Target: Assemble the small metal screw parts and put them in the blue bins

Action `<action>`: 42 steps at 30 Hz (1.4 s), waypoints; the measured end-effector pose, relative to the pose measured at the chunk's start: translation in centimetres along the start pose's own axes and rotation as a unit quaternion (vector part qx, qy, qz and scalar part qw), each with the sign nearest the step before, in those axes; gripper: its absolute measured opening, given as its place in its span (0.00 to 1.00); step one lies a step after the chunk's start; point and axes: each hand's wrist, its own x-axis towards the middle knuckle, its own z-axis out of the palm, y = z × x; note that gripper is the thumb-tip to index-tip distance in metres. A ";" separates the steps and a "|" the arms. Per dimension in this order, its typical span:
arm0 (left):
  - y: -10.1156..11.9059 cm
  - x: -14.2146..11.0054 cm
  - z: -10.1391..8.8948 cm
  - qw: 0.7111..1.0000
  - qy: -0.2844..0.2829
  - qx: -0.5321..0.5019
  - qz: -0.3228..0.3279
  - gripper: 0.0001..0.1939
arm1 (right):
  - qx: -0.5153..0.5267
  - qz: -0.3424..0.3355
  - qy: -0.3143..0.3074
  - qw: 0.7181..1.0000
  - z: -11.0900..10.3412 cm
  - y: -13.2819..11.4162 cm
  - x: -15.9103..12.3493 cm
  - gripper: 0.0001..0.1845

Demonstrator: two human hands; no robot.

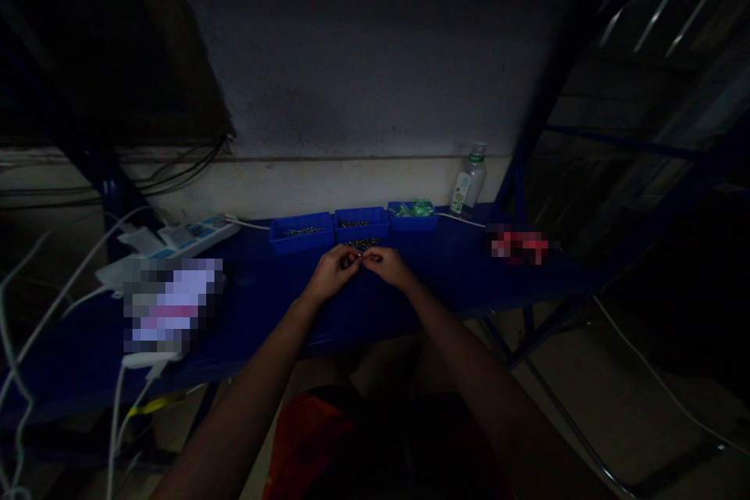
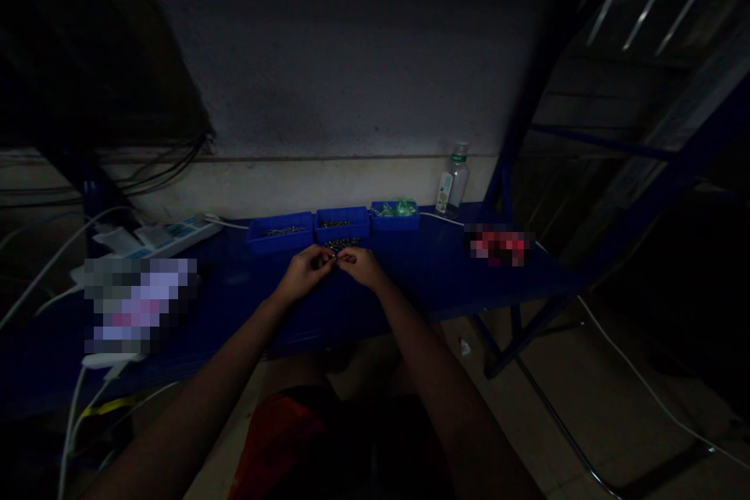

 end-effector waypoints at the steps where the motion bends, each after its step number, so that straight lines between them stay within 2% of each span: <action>1: 0.1 0.0 0.0 1.000 -0.003 -0.003 0.007 0.13 | 0.001 0.001 -0.006 1.000 0.0 0.0 0.0 0.09; 10: -0.1 0.0 0.2 1.000 -0.007 0.002 0.008 0.13 | -0.018 0.005 -0.019 1.000 0.3 0.3 0.0 0.09; 20: -0.6 0.3 0.1 0.999 -0.002 -0.001 -0.052 0.14 | -0.102 -0.030 0.044 0.993 -0.1 -0.4 -0.1 0.07; 23: -0.7 0.3 0.3 0.998 -0.028 -0.010 -0.063 0.14 | -0.095 -0.041 0.053 0.993 -0.3 -0.8 -0.2 0.07; 28: -0.8 0.1 0.6 0.995 -0.076 -0.014 -0.057 0.14 | -0.097 -0.038 0.030 0.994 -0.3 -1.0 -0.2 0.07; 31: -1.0 0.4 0.3 0.995 -0.066 0.003 -0.079 0.16 | -0.129 -0.019 0.078 0.988 -0.4 -0.7 -0.1 0.09; 33: -1.2 1.0 -0.1 0.993 -0.043 0.038 -0.100 0.16 | -0.158 0.017 0.129 0.979 -0.3 -0.3 0.0 0.12; 35: -1.5 2.1 -0.8 0.989 -0.015 0.089 -0.119 0.16 | -0.198 0.055 0.146 0.968 -0.2 0.2 0.1 0.15; 39: -1.9 5.3 -1.8 0.965 0.030 0.200 -0.169 0.17 | -0.274 0.054 0.086 0.956 0.4 0.6 0.1 0.17; 42: -2.2 7.5 -1.8 0.943 0.038 0.260 -0.206 0.18 | -0.319 0.050 0.054 0.945 0.7 0.4 0.1 0.18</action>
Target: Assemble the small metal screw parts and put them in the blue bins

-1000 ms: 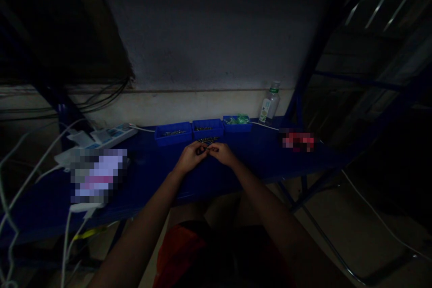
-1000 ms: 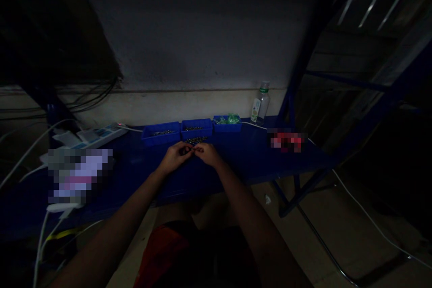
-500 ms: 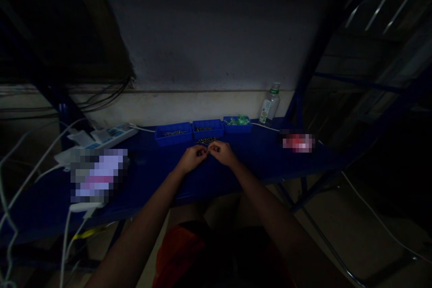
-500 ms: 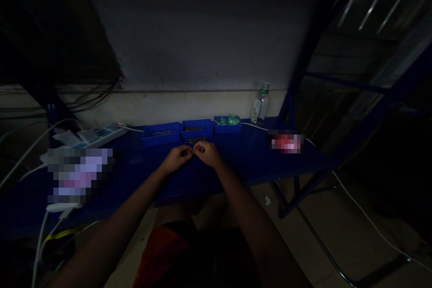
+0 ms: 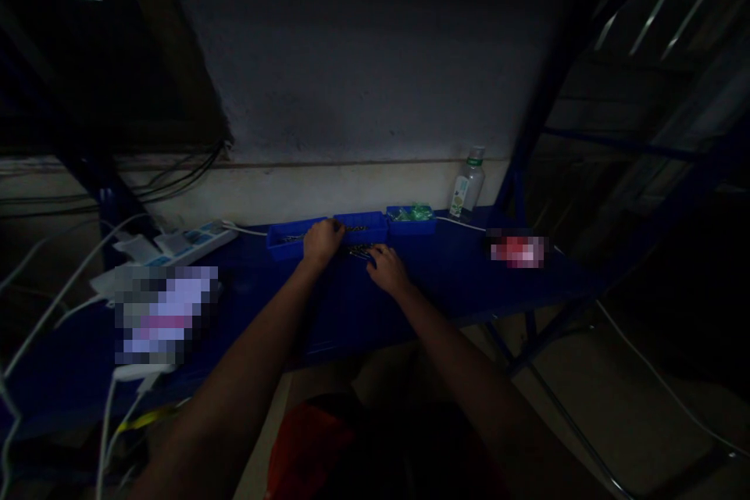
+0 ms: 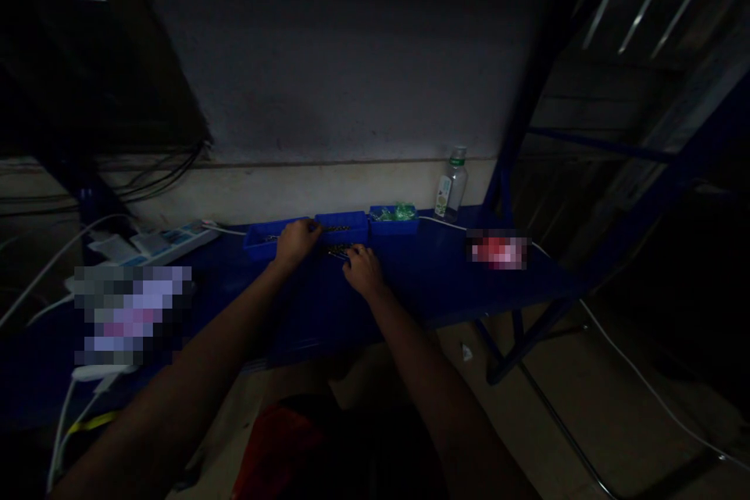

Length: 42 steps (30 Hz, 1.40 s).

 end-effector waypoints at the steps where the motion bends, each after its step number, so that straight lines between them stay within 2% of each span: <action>1: 0.3 0.5 0.1 1.000 -0.004 0.018 -0.017 0.18 | -0.013 0.001 -0.003 1.000 0.0 -0.1 0.0 0.18; 5: 1.3 0.9 0.5 0.997 -0.017 0.058 -0.043 0.19 | -0.042 -0.007 -0.013 0.999 0.0 -0.3 0.0 0.18; 8: 1.9 -0.4 0.2 0.999 -0.001 0.036 -0.002 0.24 | -0.054 -0.016 -0.014 0.998 0.1 -0.3 -0.1 0.18; 10: 1.9 -1.7 -0.1 0.999 -0.001 0.005 0.042 0.23 | -0.055 -0.024 -0.011 0.998 0.0 -0.4 -0.1 0.18; 13: 1.1 -3.8 -0.3 0.994 -0.074 -0.009 0.085 0.18 | -0.049 -0.032 -0.014 0.998 -0.1 -0.4 -0.1 0.17; 16: -0.3 -5.8 0.3 0.989 -0.120 0.010 0.089 0.14 | -0.052 -0.029 -0.022 0.998 -0.1 -0.5 -0.1 0.15; 21: -1.2 -7.9 1.4 0.989 -0.094 0.009 0.111 0.13 | -0.051 -0.004 -0.014 0.999 -0.2 -0.4 0.0 0.12; 29: -1.2 -7.8 1.4 0.989 -0.089 -0.031 0.112 0.12 | -0.028 0.019 -0.020 0.999 -0.2 0.1 0.2 0.10; 33: -1.5 -7.6 1.6 0.988 -0.085 -0.075 0.101 0.15 | 0.006 -0.033 -0.028 0.999 -0.3 0.1 0.1 0.09; 36: -1.5 -7.5 1.7 0.980 -0.100 -0.110 0.129 0.16 | 0.044 -0.085 -0.043 0.995 -0.5 0.0 -0.2 0.08; 39: -1.5 -7.4 1.7 0.971 -0.123 -0.128 0.162 0.14 | 0.072 -0.101 -0.048 0.991 -0.7 -0.2 -0.3 0.08; 42: -1.7 -7.3 1.9 0.967 -0.125 -0.146 0.167 0.13 | 0.092 -0.107 -0.052 0.989 -0.7 -0.2 -0.3 0.08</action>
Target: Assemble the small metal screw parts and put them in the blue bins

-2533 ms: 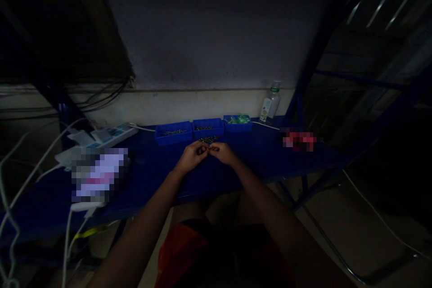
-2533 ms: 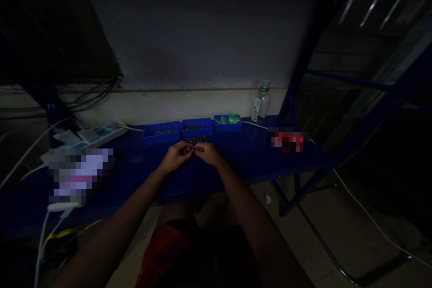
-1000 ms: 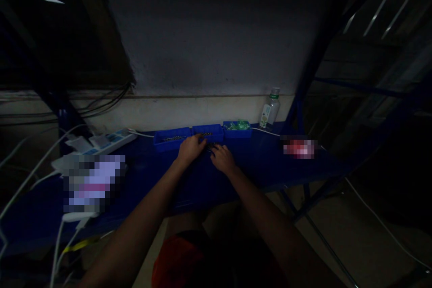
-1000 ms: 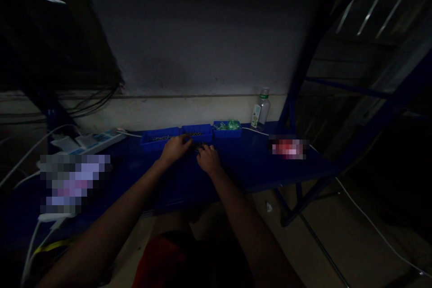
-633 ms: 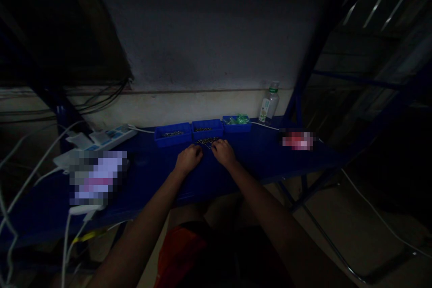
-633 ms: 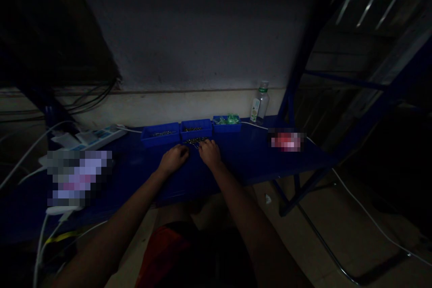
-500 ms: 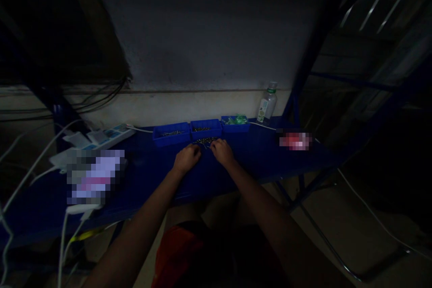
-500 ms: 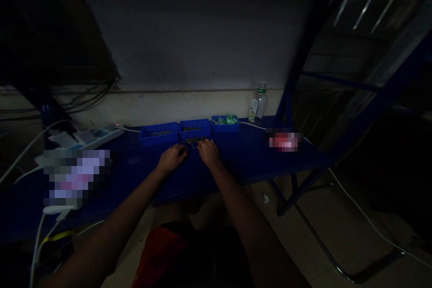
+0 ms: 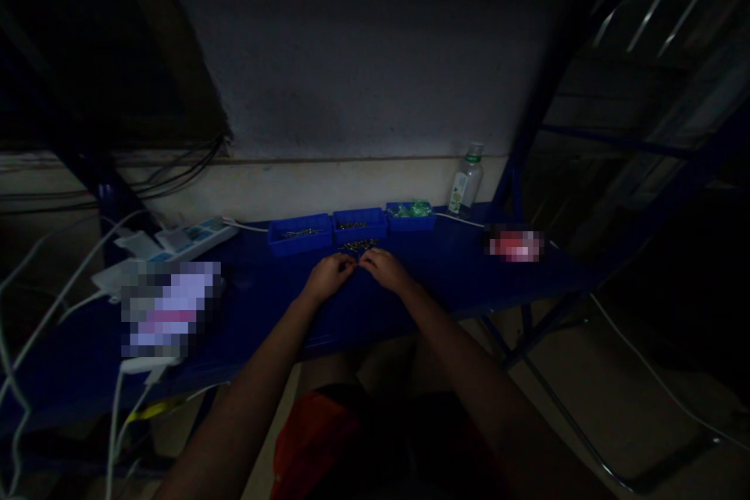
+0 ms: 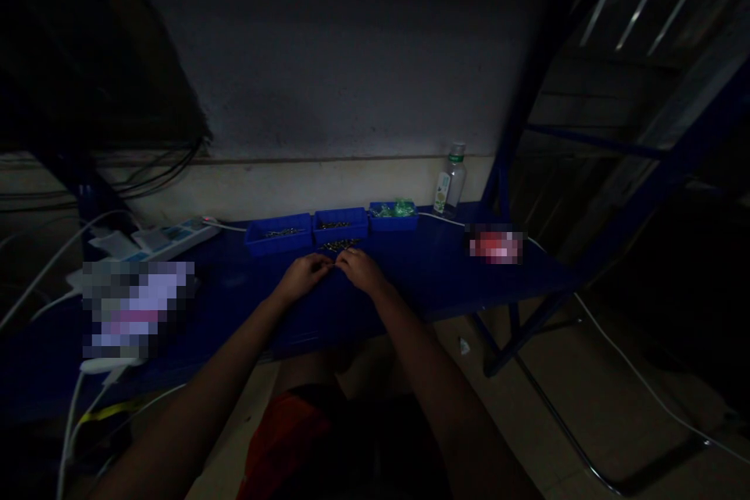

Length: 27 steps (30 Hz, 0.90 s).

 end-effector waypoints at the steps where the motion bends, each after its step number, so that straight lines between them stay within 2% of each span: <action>1: -0.1 0.0 0.0 1.000 0.002 -0.006 0.000 0.13 | 0.003 0.001 -0.002 1.000 0.0 0.0 0.0 0.08; 7: -0.7 0.3 0.0 0.998 0.032 -0.051 -0.017 0.14 | -0.024 0.010 -0.012 1.000 0.2 0.1 -0.1 0.11; 15: -1.2 0.3 0.1 0.998 0.014 -0.065 -0.023 0.16 | -0.068 -0.025 -0.039 0.997 0.4 0.1 -0.3 0.15; 21: -1.1 0.2 0.0 0.997 0.013 -0.066 -0.033 0.16 | -0.119 0.008 -0.029 0.992 0.2 -0.3 -0.3 0.20; 27: -1.3 0.3 0.2 0.997 0.018 -0.073 -0.033 0.17 | -0.150 0.082 -0.011 0.985 -0.3 -0.7 -0.4 0.22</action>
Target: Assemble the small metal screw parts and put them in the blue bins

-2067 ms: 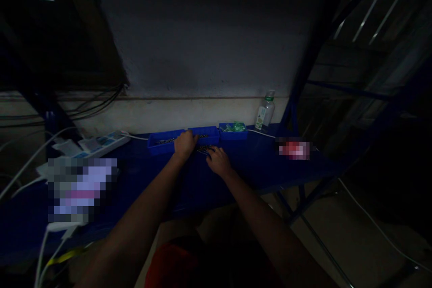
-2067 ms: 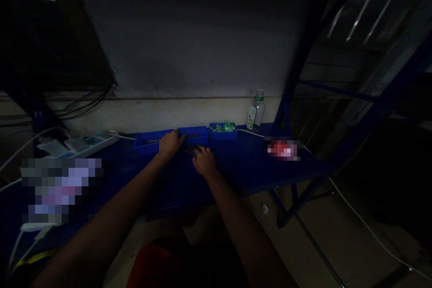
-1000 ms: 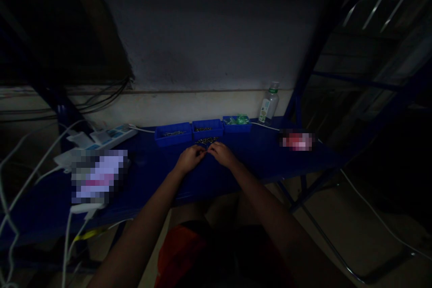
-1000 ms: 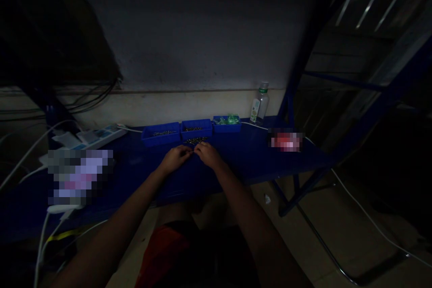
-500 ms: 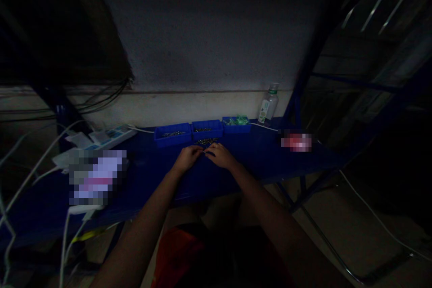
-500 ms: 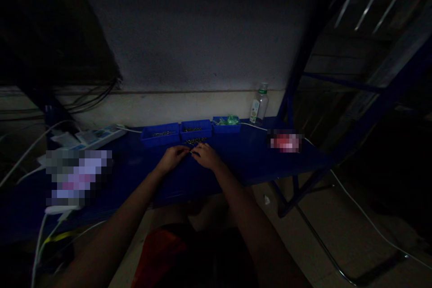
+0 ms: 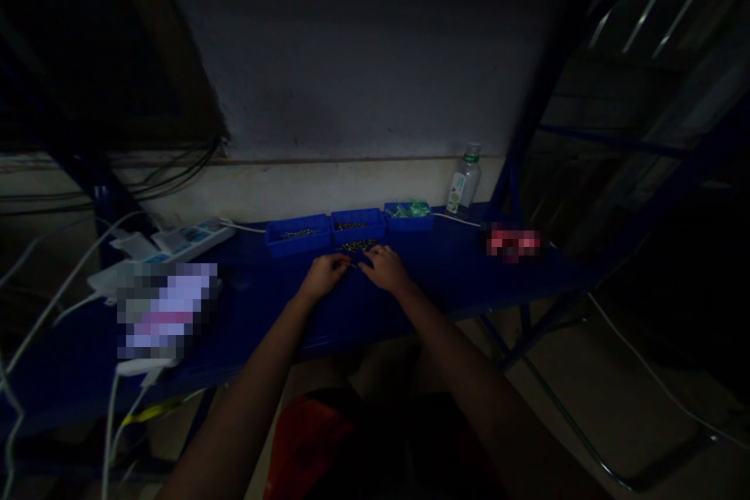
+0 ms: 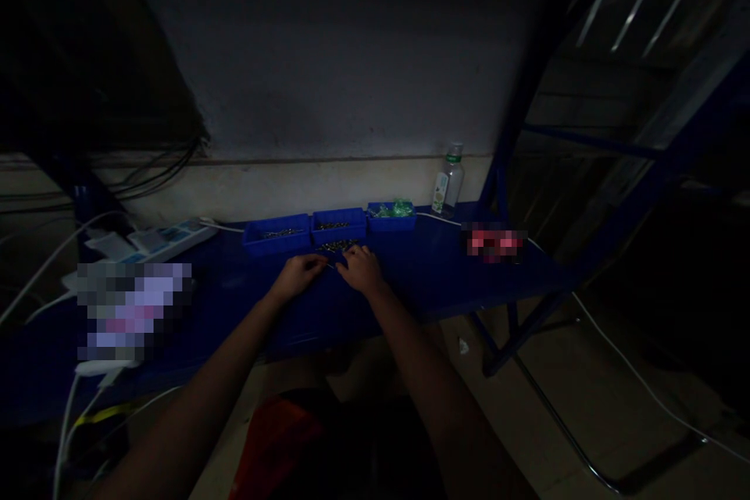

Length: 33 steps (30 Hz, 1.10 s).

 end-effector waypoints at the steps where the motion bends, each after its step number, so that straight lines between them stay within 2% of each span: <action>1: 0.0 0.0 0.0 1.000 0.000 -0.004 0.000 0.16 | -0.004 0.008 0.004 1.000 0.0 0.0 0.0 0.22; 6: 0.3 0.0 -0.1 1.000 -0.001 -0.020 0.004 0.16 | 0.000 0.028 0.017 0.999 0.0 0.1 -0.1 0.21; 12: 0.5 0.0 -0.1 1.000 -0.005 -0.023 0.004 0.16 | 0.056 -0.015 0.014 0.998 0.4 0.4 0.2 0.17; 17: 0.5 0.0 -0.1 1.000 -0.014 -0.026 0.000 0.16 | 0.043 0.002 0.015 0.999 0.6 0.5 0.3 0.18; 25: 0.9 -0.1 -0.3 0.999 0.009 -0.045 0.013 0.16 | 0.074 -0.079 0.002 0.994 0.5 0.5 0.2 0.13; 33: 1.0 -0.1 0.0 0.997 0.011 -0.079 0.005 0.20 | 0.138 -0.077 0.000 0.987 0.3 0.4 0.5 0.10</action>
